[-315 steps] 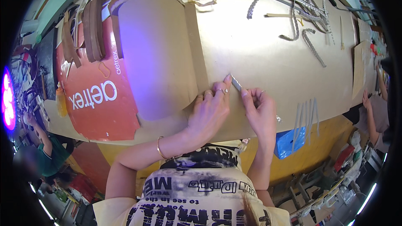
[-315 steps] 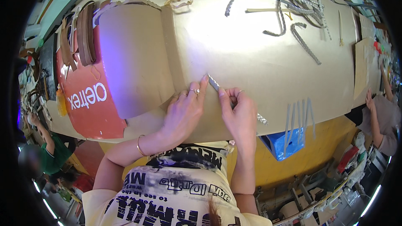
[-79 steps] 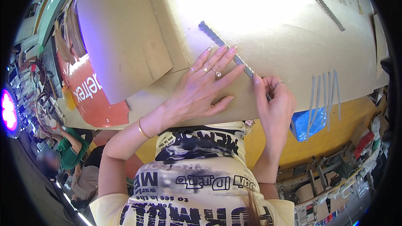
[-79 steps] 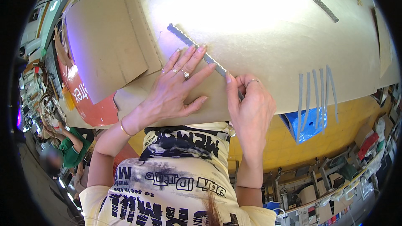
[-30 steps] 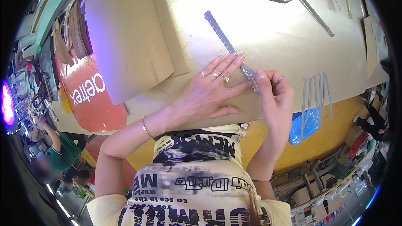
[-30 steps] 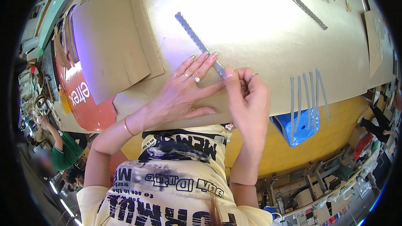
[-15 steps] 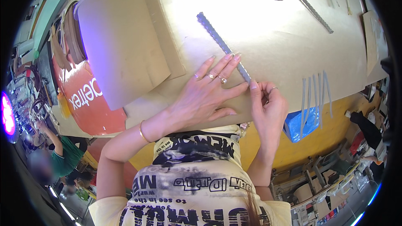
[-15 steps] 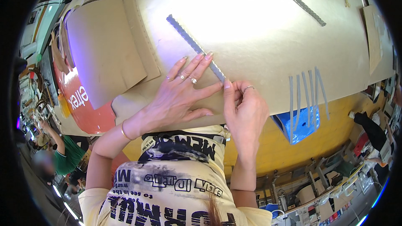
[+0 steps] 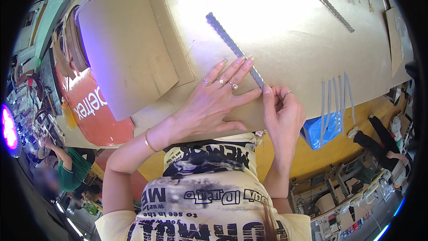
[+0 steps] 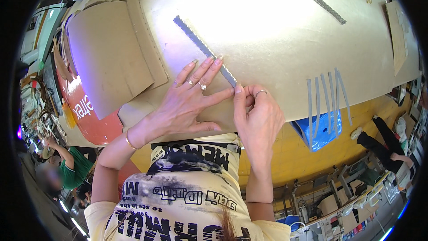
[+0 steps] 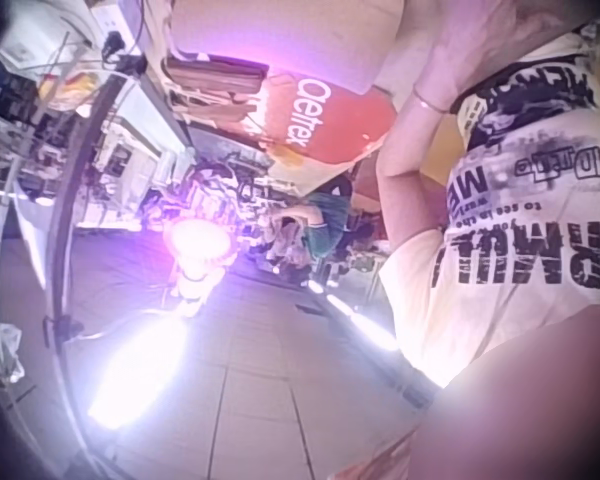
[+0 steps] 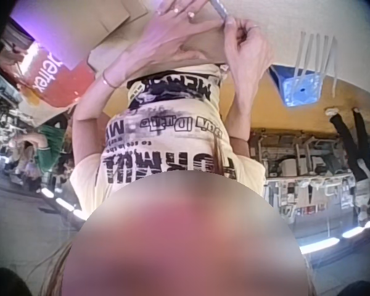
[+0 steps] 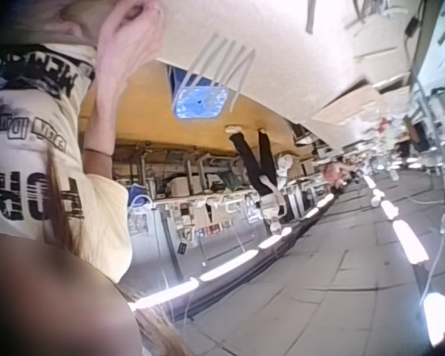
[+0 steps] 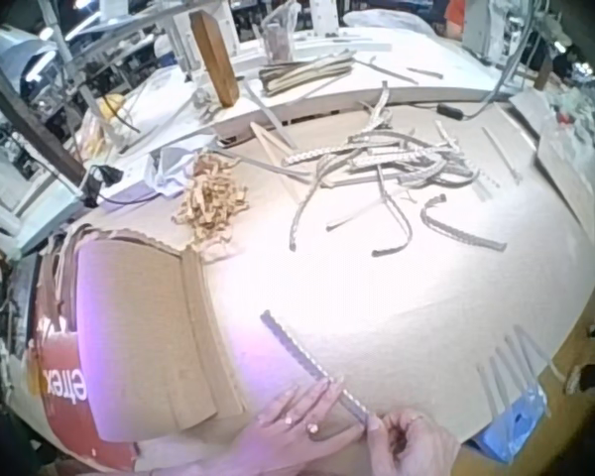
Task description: The person wraps a silver decorative cord around a cylindrical cardboard form, repeatedly positioning it under a UV lamp to cure adhesive. They handle multiple cord segments, aligning and pressing them onto the form, then placing finished pieces aside.
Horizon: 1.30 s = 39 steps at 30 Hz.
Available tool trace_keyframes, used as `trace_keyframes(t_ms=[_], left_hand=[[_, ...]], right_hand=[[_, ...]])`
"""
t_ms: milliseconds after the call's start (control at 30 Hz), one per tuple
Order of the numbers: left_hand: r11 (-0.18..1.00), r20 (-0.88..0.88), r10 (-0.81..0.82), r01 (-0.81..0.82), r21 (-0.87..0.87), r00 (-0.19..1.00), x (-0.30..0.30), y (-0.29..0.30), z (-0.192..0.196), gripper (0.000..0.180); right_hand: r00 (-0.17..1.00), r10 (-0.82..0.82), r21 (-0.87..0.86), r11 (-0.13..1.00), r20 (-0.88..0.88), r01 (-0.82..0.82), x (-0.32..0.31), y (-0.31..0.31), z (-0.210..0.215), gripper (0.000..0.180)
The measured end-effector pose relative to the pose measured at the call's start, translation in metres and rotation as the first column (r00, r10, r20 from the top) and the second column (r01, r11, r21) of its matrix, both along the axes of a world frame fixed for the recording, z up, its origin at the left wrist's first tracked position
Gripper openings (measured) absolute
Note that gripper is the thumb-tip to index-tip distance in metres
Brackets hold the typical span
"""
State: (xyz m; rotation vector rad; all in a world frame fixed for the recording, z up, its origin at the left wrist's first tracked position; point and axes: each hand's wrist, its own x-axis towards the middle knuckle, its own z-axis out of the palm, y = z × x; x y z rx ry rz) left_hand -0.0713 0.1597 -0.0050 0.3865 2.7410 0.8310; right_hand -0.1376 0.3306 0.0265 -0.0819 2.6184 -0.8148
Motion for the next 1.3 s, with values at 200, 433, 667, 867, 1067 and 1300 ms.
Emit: trace_keyframes(t_ms=[200, 433, 667, 867, 1067, 1300], left_hand=[[0.999, -0.011, 0.019, -0.019, 0.043, 1.000, 0.000, -0.001, -0.001, 0.090], [1.000, -0.027, 0.025, -0.025, -0.001, 0.999, 0.000, 0.004, -0.003, 0.093], [1.000, -0.034, 0.002, -0.002, -0.016, 0.999, 0.000, 0.004, -0.004, 0.089], [1.000, -0.046, 0.001, -0.002, -0.018, 0.999, -0.001, 0.003, -0.002, 0.089], [0.998, -0.079, -0.027, 0.022, -0.063, 0.997, -0.002, 0.007, 0.001, 0.085], [1.000, -0.061, -0.018, 0.019, 0.005, 0.998, -0.004, 0.008, 0.003, 0.084]], right_hand=[[1.000, -0.007, 0.011, 1.000, -0.016, 0.007, 0.001, -0.002, -0.001, 0.025], [0.998, -0.023, 0.068, 0.997, 0.050, 0.020, 0.009, 0.009, 0.005, 0.025], [0.992, -0.073, -0.028, 0.997, 0.101, 0.076, 0.017, 0.027, 0.005, 0.026], [0.970, -0.204, -0.237, 0.944, 0.133, 0.231, 0.016, 0.030, 0.000, 0.024], [0.991, -0.109, -0.087, 0.989, 0.078, 0.116, 0.018, 0.024, 0.002, 0.021], [0.989, -0.122, -0.100, 0.986, 0.079, 0.130, 0.017, 0.020, 0.004, 0.021]])
